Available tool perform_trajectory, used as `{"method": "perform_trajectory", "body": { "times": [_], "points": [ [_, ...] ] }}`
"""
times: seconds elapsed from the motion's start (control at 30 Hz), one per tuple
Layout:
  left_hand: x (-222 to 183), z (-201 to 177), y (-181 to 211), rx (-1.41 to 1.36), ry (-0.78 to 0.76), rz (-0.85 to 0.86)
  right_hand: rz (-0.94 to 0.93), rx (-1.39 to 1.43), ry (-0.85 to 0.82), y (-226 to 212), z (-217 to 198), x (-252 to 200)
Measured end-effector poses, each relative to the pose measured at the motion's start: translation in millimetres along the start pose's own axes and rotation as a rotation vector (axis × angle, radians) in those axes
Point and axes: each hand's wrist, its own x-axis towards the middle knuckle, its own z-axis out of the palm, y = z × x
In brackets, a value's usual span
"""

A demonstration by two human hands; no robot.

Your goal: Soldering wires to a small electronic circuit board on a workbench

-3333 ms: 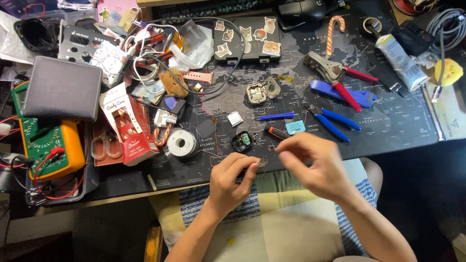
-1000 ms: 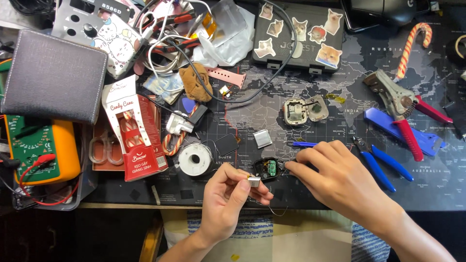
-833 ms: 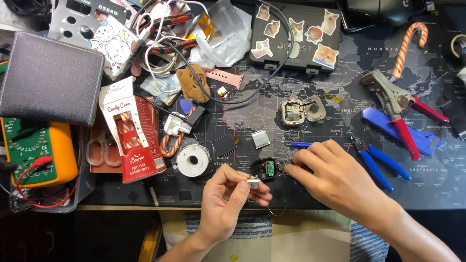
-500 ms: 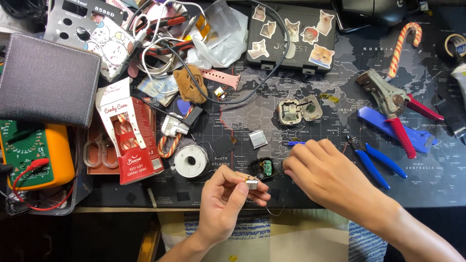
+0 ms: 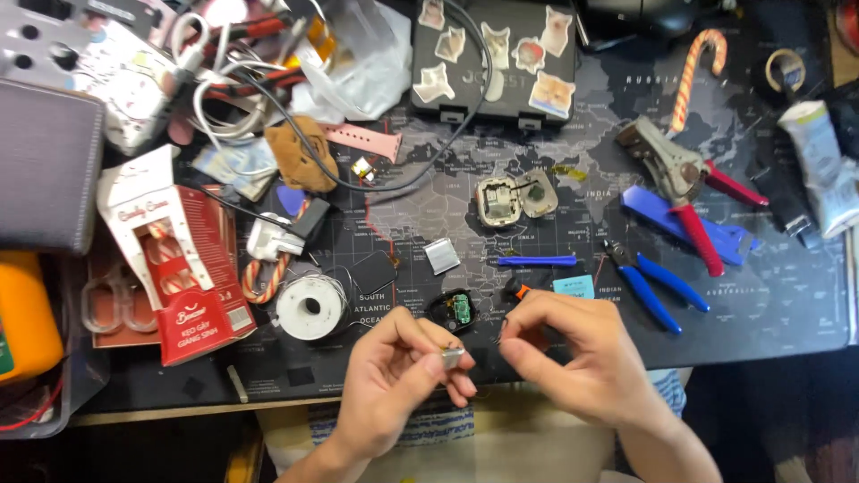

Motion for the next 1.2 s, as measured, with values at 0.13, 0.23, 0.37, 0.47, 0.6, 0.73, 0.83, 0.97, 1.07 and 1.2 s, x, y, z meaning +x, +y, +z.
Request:
{"method": "perform_trajectory", "body": {
  "times": [0.13,0.23,0.37,0.47,0.6,0.73,0.83,0.97,1.07,1.2],
  "points": [
    [3,-13,-2,-0.089,-0.029,-0.112,-0.024,0.157,0.086,7,15,5],
    [5,-22,-8,-0.175,-0.028,-0.195,-0.021,0.274,0.133,15,26,4],
    [4,-28,-9,-0.294,-0.014,-0.285,-0.165,0.357,0.244,23,42,-3],
    [3,-31,-8,-0.33,-0.034,-0.301,-0.103,0.36,0.285,29,44,-11],
    [2,-30,-6,-0.306,-0.056,-0.287,-0.024,0.43,0.314,36,48,-18],
    [2,-26,-1,-0.227,-0.1,-0.231,0.038,0.592,0.273,34,48,-19],
    [3,-24,1,-0.197,-0.087,-0.257,0.038,0.547,0.25,35,45,-19],
    [2,-26,0,-0.191,-0.09,-0.282,-0.051,0.441,0.224,31,43,-11],
    [2,-26,-1,-0.172,-0.098,-0.302,-0.077,0.289,0.216,34,41,-11],
    [1,-25,0,-0.162,-0.094,-0.303,-0.032,0.231,0.228,37,40,-15]
  ]
}}
